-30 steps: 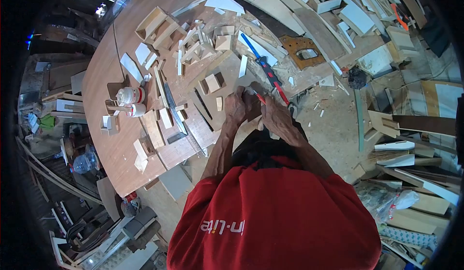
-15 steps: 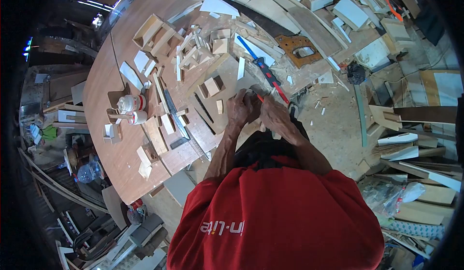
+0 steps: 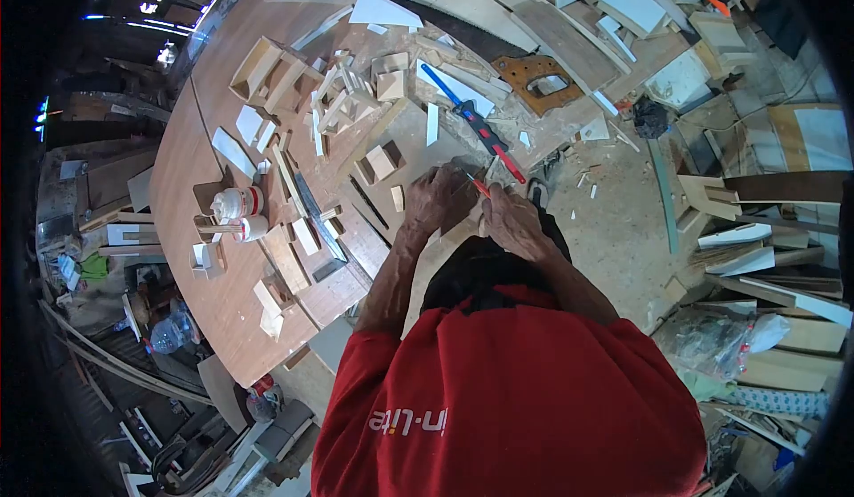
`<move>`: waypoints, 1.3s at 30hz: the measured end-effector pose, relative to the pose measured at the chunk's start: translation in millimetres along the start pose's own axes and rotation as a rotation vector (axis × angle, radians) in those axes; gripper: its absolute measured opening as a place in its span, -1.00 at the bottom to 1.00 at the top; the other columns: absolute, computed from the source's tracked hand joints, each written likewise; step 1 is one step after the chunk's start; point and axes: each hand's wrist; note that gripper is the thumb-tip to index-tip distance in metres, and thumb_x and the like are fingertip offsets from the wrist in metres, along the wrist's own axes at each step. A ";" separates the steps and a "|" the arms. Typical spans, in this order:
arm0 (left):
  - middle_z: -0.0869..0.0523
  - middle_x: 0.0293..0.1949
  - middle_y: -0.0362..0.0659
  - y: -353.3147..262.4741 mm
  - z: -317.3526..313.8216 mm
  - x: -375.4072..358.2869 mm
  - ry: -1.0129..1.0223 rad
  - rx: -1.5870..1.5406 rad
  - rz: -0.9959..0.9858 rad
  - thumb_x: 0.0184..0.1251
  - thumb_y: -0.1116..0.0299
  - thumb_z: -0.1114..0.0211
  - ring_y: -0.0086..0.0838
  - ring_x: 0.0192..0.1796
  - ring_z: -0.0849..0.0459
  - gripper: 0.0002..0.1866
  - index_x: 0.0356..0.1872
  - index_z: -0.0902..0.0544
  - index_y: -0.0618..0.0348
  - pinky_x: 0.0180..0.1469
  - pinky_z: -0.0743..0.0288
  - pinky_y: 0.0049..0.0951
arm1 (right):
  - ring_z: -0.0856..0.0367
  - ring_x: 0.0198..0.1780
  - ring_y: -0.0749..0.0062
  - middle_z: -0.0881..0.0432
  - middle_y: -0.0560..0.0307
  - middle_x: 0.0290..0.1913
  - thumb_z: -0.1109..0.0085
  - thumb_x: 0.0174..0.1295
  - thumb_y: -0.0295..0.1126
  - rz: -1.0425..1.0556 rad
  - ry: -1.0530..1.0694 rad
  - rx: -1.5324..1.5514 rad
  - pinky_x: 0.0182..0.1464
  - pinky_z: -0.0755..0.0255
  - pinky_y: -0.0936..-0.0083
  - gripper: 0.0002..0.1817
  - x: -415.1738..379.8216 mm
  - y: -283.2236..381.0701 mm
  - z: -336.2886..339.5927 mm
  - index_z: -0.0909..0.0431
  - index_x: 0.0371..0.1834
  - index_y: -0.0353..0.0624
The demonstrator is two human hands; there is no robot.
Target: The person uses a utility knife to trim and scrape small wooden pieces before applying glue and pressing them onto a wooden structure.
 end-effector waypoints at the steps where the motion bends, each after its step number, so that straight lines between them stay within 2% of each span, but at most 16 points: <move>1: -0.62 -0.36 0.01 3.2 -0.5 -0.6 0.022 0.016 -0.039 0.04 0.47 -0.24 -0.09 -0.35 -0.66 -0.70 -0.13 -0.54 0.18 -0.36 -0.55 -0.20 | -0.58 -0.28 0.38 -0.53 -0.07 -0.21 -0.07 0.11 -0.33 0.065 0.027 -0.042 -0.31 -0.48 0.62 -0.75 -0.3 -1.0 -0.1 -0.52 -0.25 -0.28; 3: -0.62 -0.34 0.00 6.0 0.3 -0.1 0.047 0.030 -0.082 0.03 0.46 -0.25 -0.10 -0.35 -0.66 -0.68 -0.12 -0.53 0.19 -0.36 -0.55 -0.22 | -0.58 -0.30 0.39 -0.53 -0.08 -0.22 -0.07 0.11 -0.32 0.125 0.055 -0.083 -0.32 -0.48 0.62 -0.74 -2.5 -4.2 -6.8 -0.52 -0.24 -0.29; 5: -0.61 -0.32 -0.03 5.3 3.2 1.1 0.113 0.045 -0.111 0.00 0.44 -0.27 -0.12 -0.35 -0.66 -0.64 -0.10 -0.51 0.23 -0.36 -0.56 -0.24 | -0.59 -0.36 0.37 -0.55 -0.10 -0.20 -0.07 0.11 -0.31 0.150 -0.161 -0.067 -0.32 -0.48 0.62 -0.70 -6.0 -6.7 -24.7 -0.51 -0.19 -0.33; 9: -0.60 -0.32 -0.05 10.1 3.5 2.0 0.118 0.030 -0.149 -0.02 0.42 -0.27 -0.14 -0.35 -0.66 -0.60 -0.08 -0.51 0.24 -0.36 -0.56 -0.24 | -0.58 -0.40 0.36 -0.56 -0.08 -0.29 -0.09 0.10 -0.32 0.147 -0.082 -0.082 -0.30 -0.48 0.61 -0.64 1.8 -4.2 -9.9 -0.48 -0.12 -0.39; 11: -0.60 -0.33 -0.05 9.5 2.6 1.3 0.118 0.100 -0.166 -0.05 0.42 -0.28 -0.14 -0.36 -0.66 -0.57 -0.05 -0.51 0.23 -0.36 -0.57 -0.24 | -0.60 -0.44 0.33 -0.56 -0.04 -0.41 -0.12 0.08 -0.34 -0.046 -0.071 0.188 -0.31 -0.48 0.57 -0.61 2.4 -1.9 -11.3 -0.44 -0.09 -0.43; 15: -0.61 -0.31 -0.04 6.8 3.8 1.7 0.125 0.066 -0.172 -0.08 0.43 -0.28 -0.15 -0.34 -0.66 -0.54 -0.03 -0.52 0.23 -0.33 -0.57 -0.25 | -0.61 -0.49 0.30 -0.56 0.00 -0.49 -0.13 0.09 -0.37 -0.064 -0.051 0.166 -0.37 -0.50 0.48 -0.62 4.3 -2.4 -1.9 -0.41 -0.10 -0.43; 17: -0.61 -0.29 -0.03 4.9 3.2 -0.2 0.162 0.082 -0.090 -0.10 0.43 -0.28 -0.16 -0.32 -0.66 -0.53 -0.03 -0.52 0.22 -0.31 -0.57 -0.26 | -0.64 -0.49 0.26 -0.56 0.04 -0.54 -0.10 0.13 -0.38 0.191 -0.119 0.012 -0.42 -0.50 0.39 -0.67 4.8 -10.5 -22.6 -0.39 -0.12 -0.41; 18: -0.61 -0.29 -0.03 6.2 3.9 0.6 0.160 0.090 -0.086 -0.10 0.43 -0.28 -0.16 -0.32 -0.66 -0.53 -0.03 -0.52 0.22 -0.31 -0.57 -0.26 | -0.64 -0.49 0.26 -0.56 0.04 -0.54 -0.10 0.13 -0.38 0.198 -0.124 0.017 -0.42 -0.50 0.39 -0.67 6.2 -9.0 -16.9 -0.39 -0.12 -0.41; 21: -0.59 -0.32 -0.04 7.7 3.4 2.7 -0.009 0.182 -0.274 -0.06 0.45 -0.26 -0.16 -0.34 -0.65 -0.56 -0.04 -0.51 0.23 -0.36 -0.55 -0.26 | -0.66 -0.40 0.04 -0.59 -0.09 -0.54 -0.08 0.16 -0.37 -0.181 0.046 0.417 -0.34 -0.51 0.27 -0.70 9.2 -1.0 -3.7 -0.37 -0.15 -0.38; 24: -0.58 -0.33 -0.05 8.4 -0.1 -0.8 0.132 0.083 -0.130 -0.05 0.46 -0.26 -0.17 -0.37 -0.64 -0.59 -0.06 -0.52 0.24 -0.40 -0.53 -0.25 | -0.64 -0.39 -0.07 -0.60 -0.18 -0.50 -0.09 0.15 -0.34 -0.266 0.107 0.593 -0.31 -0.51 0.22 -0.68 20.9 -1.7 4.8 -0.36 -0.14 -0.37; 28: -0.57 -0.36 -0.06 11.0 -1.4 0.7 0.121 0.096 -0.174 -0.03 0.47 -0.25 -0.17 -0.39 -0.63 -0.62 -0.09 -0.52 0.23 -0.41 -0.52 -0.24 | -0.63 -0.38 -0.13 -0.59 -0.23 -0.49 -0.10 0.15 -0.31 -0.272 0.062 0.572 -0.31 -0.51 0.17 -0.66 24.5 -3.8 -12.9 -0.35 -0.15 -0.37; 30: -0.57 -0.38 -0.06 12.3 -3.3 -0.8 0.104 0.101 -0.145 -0.01 0.50 -0.23 -0.18 -0.40 -0.63 -0.64 -0.09 -0.52 0.23 -0.43 -0.52 -0.25 | -0.62 -0.37 -0.15 -0.59 -0.25 -0.49 -0.12 0.12 -0.30 -0.316 -0.061 0.632 -0.32 -0.51 0.15 -0.66 20.6 -2.1 -25.0 -0.38 -0.19 -0.37; 34: -0.61 -0.39 -0.11 14.0 -4.3 -1.2 0.080 0.118 -0.181 0.00 0.46 -0.31 -0.22 -0.41 -0.65 -0.60 -0.03 -0.57 0.12 -0.43 -0.54 -0.27 | -0.63 -0.37 -0.15 -0.58 -0.22 -0.51 -0.13 0.11 -0.32 -0.291 0.030 0.630 -0.31 -0.51 0.14 -0.69 6.1 -9.2 -25.4 -0.39 -0.21 -0.36; 36: -0.61 -0.38 -0.11 12.1 -1.6 0.5 0.071 0.080 -0.197 0.01 0.48 -0.29 -0.21 -0.40 -0.65 -0.57 0.01 -0.58 0.09 -0.42 -0.55 -0.28 | -0.62 -0.40 -0.14 -0.57 -0.21 -0.53 -0.11 0.13 -0.34 -0.038 -0.030 0.393 -0.34 -0.50 0.12 -0.72 3.8 -13.2 -20.6 -0.40 -0.23 -0.36; 37: -0.61 -0.38 -0.11 10.1 0.5 1.1 0.073 0.080 -0.198 0.01 0.48 -0.29 -0.21 -0.40 -0.65 -0.57 0.01 -0.58 0.09 -0.42 -0.55 -0.28 | -0.62 -0.40 -0.14 -0.57 -0.21 -0.53 -0.11 0.13 -0.34 -0.040 -0.030 0.395 -0.34 -0.50 0.12 -0.72 3.2 -11.5 -17.4 -0.40 -0.23 -0.36; 39: -0.62 -0.33 -0.06 6.0 2.8 1.5 0.132 0.101 -0.158 -0.01 0.55 -0.22 -0.20 -0.36 -0.66 -0.64 -0.09 -0.54 0.22 -0.38 -0.55 -0.28 | -0.62 -0.40 -0.14 -0.58 -0.23 -0.52 -0.07 0.15 -0.36 -0.255 -0.005 0.620 -0.37 -0.48 0.11 -0.74 3.8 -6.5 -10.7 -0.39 -0.23 -0.36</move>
Point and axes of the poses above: each hand's wrist, its own x-axis towards the middle knuckle, its own z-axis out of the back of the hand, y = z × x
